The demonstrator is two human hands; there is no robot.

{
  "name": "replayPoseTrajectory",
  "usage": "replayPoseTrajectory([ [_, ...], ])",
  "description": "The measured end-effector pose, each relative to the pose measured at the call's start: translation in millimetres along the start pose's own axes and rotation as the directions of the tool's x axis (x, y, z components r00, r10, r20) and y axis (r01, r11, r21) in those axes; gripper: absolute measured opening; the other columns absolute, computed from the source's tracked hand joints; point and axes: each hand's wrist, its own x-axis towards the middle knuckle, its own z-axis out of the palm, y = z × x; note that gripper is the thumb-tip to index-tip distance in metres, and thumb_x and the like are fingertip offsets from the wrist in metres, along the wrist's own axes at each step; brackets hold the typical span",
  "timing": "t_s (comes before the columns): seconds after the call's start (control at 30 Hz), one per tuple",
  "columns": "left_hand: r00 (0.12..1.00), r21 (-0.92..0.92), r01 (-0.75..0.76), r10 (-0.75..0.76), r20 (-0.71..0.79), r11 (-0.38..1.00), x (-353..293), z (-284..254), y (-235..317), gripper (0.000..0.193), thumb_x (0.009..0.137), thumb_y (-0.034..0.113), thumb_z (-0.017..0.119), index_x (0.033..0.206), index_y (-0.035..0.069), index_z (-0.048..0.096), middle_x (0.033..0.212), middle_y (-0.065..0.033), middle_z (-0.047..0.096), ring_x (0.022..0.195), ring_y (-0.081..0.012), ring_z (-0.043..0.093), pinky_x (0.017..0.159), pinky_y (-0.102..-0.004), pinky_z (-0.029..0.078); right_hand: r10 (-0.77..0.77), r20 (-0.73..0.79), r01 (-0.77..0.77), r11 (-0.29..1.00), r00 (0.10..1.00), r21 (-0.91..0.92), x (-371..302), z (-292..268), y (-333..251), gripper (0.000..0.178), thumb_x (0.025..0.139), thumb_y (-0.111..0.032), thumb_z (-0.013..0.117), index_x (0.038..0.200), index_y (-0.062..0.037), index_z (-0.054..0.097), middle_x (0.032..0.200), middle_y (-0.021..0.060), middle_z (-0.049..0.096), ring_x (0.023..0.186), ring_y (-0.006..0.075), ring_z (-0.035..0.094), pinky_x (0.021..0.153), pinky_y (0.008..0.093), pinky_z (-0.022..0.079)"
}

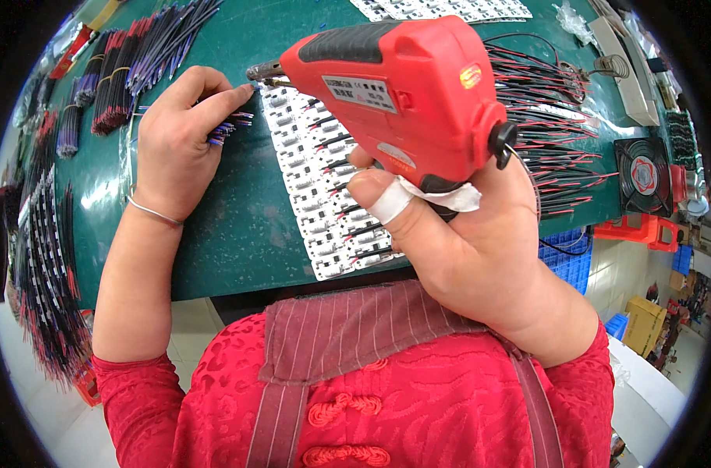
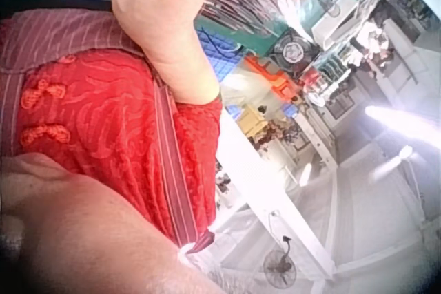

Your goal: The person solders wires onto circuit board panels on a workbench using a soldering gun.

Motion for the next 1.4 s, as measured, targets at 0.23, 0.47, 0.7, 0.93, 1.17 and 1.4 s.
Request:
replayPoseTrajectory([
  [0.23,1.000,0.011,-0.004,0.004,-0.007,1.000,0.7,1.6,-0.5,0.035,0.066,-0.011,0.063,0.096,0.006,0.072,0.087,-0.0077,0.062,0.078,-0.0251,0.065,0.067,-0.0341,0.052,-0.035,-0.002,0.035,0.997,0.999,-0.063,-0.8,1.1,-1.7,0.026,0.096,-0.009,0.062,0.118,0.0029,0.058,0.109,0.0142,0.066,0.061,0.0059,0.056,0.053,0.0207,0.047],
  [0.47,1.000,0.016,-0.007,0.008,-0.006,1.000,0.5,2.4,0.1,0.033,0.067,-0.010,0.064,0.095,0.006,0.072,0.087,-0.0075,0.062,0.078,-0.0251,0.065,0.067,-0.0343,0.052,-0.036,0.075,0.049,0.982,0.997,-0.180,-4.6,-4.0,-0.6,0.025,0.094,-0.007,0.065,0.117,0.0022,0.058,0.100,0.0095,0.067,0.062,0.0059,0.056,0.054,0.0213,0.047],
  [0.7,1.000,0.014,-0.007,0.007,0.002,1.000,0.1,2.3,-0.8,0.035,0.065,-0.010,0.064,0.095,0.005,0.071,0.087,-0.0076,0.062,0.079,-0.0254,0.065,0.068,-0.0343,0.052,-0.063,0.065,0.074,0.982,0.996,-0.175,-3.2,-4.0,0.2,0.023,0.094,-0.007,0.065,0.115,0.0019,0.059,0.097,0.0087,0.066,0.064,0.0066,0.057,0.054,0.0219,0.047],
  [0.93,1.000,0.021,-0.011,0.010,0.017,1.000,0.2,2.4,-1.6,0.038,0.065,-0.012,0.063,0.098,0.006,0.072,0.089,-0.0078,0.062,0.080,-0.0253,0.065,0.068,-0.0347,0.052,-0.073,-0.012,0.073,0.997,0.997,-0.012,-2.7,1.4,-3.6,0.025,0.095,-0.009,0.063,0.117,0.0032,0.058,0.116,0.0164,0.066,0.063,0.0077,0.057,0.054,0.0225,0.047],
  [1.17,0.999,0.027,0.015,-0.015,0.028,1.000,-0.1,1.6,-0.5,0.039,0.066,-0.011,0.064,0.099,0.007,0.072,0.088,-0.0074,0.063,0.079,-0.0254,0.065,0.068,-0.0346,0.052,-0.009,-0.044,0.013,0.996,0.999,0.091,-4.8,2.8,-3.5,0.029,0.098,-0.013,0.061,0.120,0.0033,0.057,0.118,0.0171,0.065,0.063,0.0081,0.056,0.053,0.0227,0.047],
  [1.4,1.000,-0.004,0.007,-0.007,0.009,1.000,0.4,1.2,-3.4,0.040,0.064,-0.013,0.063,0.097,0.007,0.073,0.088,-0.0073,0.063,0.080,-0.0254,0.065,0.068,-0.0339,0.052,0.000,-0.004,0.001,0.996,1.000,0.088,-4.9,1.1,-2.6,0.030,0.099,-0.014,0.058,0.123,0.0035,0.054,0.119,0.0191,0.063,0.060,0.0065,0.055,0.051,0.0211,0.046],
])
